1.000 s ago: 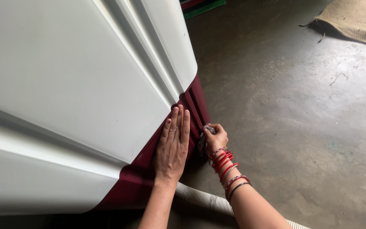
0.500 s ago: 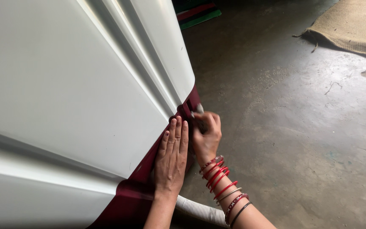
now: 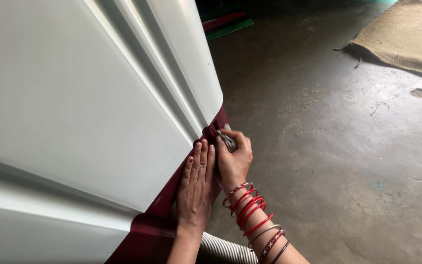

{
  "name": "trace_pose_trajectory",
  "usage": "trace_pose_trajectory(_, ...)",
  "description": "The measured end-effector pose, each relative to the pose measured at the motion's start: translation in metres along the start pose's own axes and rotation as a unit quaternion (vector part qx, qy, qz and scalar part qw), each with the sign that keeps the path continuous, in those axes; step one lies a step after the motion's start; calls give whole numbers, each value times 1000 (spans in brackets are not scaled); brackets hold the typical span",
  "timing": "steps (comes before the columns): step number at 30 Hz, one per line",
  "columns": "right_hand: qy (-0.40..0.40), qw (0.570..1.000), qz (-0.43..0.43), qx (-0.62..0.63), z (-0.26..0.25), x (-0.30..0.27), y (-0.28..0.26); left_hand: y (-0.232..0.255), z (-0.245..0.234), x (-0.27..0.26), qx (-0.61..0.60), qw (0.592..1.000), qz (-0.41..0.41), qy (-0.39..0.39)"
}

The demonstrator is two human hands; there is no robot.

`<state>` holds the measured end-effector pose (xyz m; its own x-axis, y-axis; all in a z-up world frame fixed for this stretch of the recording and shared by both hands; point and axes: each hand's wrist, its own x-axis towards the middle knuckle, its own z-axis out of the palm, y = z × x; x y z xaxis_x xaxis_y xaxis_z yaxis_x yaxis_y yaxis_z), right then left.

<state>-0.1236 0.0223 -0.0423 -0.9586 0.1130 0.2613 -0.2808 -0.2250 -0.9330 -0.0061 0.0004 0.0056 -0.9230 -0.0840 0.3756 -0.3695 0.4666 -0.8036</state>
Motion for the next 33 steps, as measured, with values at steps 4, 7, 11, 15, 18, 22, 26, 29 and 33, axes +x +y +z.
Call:
trace_pose_trajectory(4,18,999,40,15,12,13,-46,0,0,0,-24,998,29,-48)
trace_pose_trajectory(7,32,999,42,1,18,16,-49,1,3,3,-22,997,33,-61)
trace_pose_trajectory(11,45,995,78,31,28,36,-23,3,8,4,-65,997,18,-34)
trace_pose_trajectory(15,-4,995,62,73,40,103,8,5,10,-4,-20,1000,5,-23)
trace_pose_trajectory(18,-114,989,51,84,41,128,14,4,10,0,-27,1000,-12,-2)
trace_pose_trajectory(22,-54,994,-83,35,17,74,2,3,11,-2,-37,999,-7,-8)
trace_pose_trajectory(26,-17,995,-96,9,3,32,-18,3,11,0,-82,997,-2,-6)
trace_pose_trajectory(29,-27,999,26,-15,16,62,-22,4,10,0,-77,997,-3,-9)
trace_pose_trajectory(33,-71,996,-13,52,27,113,-16,7,10,0,-24,999,4,-39)
